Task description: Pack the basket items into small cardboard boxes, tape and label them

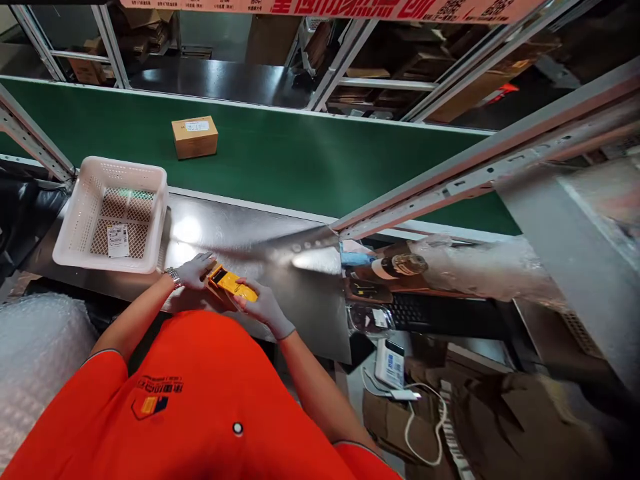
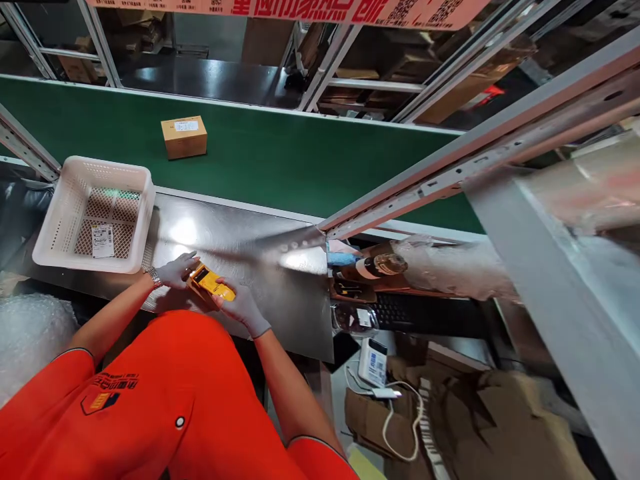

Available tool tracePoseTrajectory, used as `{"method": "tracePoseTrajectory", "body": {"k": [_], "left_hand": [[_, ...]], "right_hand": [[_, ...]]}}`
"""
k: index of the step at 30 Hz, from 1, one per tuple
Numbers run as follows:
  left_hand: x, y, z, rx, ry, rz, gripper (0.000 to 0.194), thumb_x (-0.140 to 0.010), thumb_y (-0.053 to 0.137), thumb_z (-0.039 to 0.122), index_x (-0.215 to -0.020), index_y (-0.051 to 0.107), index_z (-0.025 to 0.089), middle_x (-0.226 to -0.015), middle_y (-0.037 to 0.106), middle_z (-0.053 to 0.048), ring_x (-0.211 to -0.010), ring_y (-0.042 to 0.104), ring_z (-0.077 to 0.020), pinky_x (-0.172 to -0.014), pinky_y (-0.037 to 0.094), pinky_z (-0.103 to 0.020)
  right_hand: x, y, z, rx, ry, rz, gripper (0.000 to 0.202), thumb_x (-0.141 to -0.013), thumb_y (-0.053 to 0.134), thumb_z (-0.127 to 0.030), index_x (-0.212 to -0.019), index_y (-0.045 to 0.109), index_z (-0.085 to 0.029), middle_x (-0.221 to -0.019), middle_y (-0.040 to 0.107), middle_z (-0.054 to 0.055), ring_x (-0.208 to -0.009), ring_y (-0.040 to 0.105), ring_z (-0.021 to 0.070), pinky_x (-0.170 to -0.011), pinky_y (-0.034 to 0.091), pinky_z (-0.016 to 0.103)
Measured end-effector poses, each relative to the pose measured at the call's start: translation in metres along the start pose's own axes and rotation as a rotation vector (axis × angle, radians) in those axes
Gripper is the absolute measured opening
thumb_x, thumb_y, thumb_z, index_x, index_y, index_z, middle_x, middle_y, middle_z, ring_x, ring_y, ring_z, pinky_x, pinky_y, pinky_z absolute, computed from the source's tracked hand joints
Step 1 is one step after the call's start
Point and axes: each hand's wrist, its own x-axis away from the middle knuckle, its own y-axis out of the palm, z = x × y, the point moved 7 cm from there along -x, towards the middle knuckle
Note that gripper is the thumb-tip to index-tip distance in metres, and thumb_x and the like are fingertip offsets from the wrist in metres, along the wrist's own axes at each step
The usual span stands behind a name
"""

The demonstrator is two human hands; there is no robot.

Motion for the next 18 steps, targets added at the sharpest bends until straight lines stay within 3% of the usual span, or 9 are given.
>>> {"method": "tracePoseTrajectory", "body": {"k": [3,6,8,10,15,18], "left_hand": [[-0.011,0.007,0.018,-0.039,0.027,-0.097,0.040,-0.102,0.081,0.045,-0.129,0.076,0.017,-0.137,0.075,-0.016,-0.125,0.072,-0.0316,-0.111,0.061,-0.053],[-0.016,0.020,0.037,-0.177,0.131,-0.305,0.039,-0.077,0.096,0.028,-0.111,0.081,0.017,-0.124,0.078,-0.020,-0.122,0.072,-0.0398,-0.111,0.059,-0.051],[-0.011,0.030,0.049,-0.392,0.277,-0.485,0.055,-0.062,0.097,0.018,-0.115,0.082,0.017,-0.128,0.077,-0.021,-0.123,0.072,-0.0435,-0.112,0.057,-0.051],[-0.006,0.034,0.056,-0.584,0.398,-0.582,0.073,-0.058,0.096,0.017,-0.129,0.079,0.017,-0.139,0.074,-0.021,-0.125,0.071,-0.0437,-0.112,0.057,-0.050],[-0.005,0.032,0.058,-0.664,0.424,-0.603,0.091,-0.058,0.096,0.020,-0.145,0.070,0.012,-0.148,0.070,-0.020,-0.125,0.071,-0.0384,-0.108,0.056,-0.044],[-0.007,0.032,0.055,-0.666,0.411,-0.596,0.088,-0.060,0.095,0.020,-0.143,0.070,0.010,-0.147,0.070,-0.017,-0.125,0.069,-0.0330,-0.109,0.053,-0.039]], "right_hand": [[-0.003,0.005,-0.005,0.014,0.015,-0.022,0.054,-0.076,0.086,-0.044,-0.124,0.079,-0.021,-0.112,0.087,0.011,-0.090,0.081,0.0285,-0.080,0.071,0.041],[-0.003,0.006,-0.011,0.031,0.007,-0.013,0.054,-0.077,0.086,-0.045,-0.125,0.080,-0.020,-0.117,0.087,0.013,-0.093,0.081,0.0289,-0.082,0.070,0.041],[0.006,-0.003,-0.012,0.071,-0.008,-0.015,0.055,-0.078,0.085,-0.046,-0.126,0.081,-0.020,-0.119,0.086,0.012,-0.094,0.081,0.0286,-0.085,0.070,0.041],[0.026,-0.024,-0.006,0.161,-0.007,-0.021,0.055,-0.080,0.085,-0.045,-0.128,0.082,-0.019,-0.115,0.087,0.012,-0.092,0.081,0.0281,-0.085,0.069,0.040],[0.084,-0.090,0.031,0.485,0.123,-0.121,0.049,-0.084,0.080,-0.035,-0.129,0.085,-0.017,-0.103,0.087,0.012,-0.085,0.079,0.0275,-0.078,0.062,0.037],[0.076,-0.087,0.039,0.585,0.156,-0.156,0.048,-0.083,0.081,-0.029,-0.130,0.085,-0.018,-0.108,0.088,0.010,-0.091,0.080,0.0272,-0.082,0.058,0.034]]}}
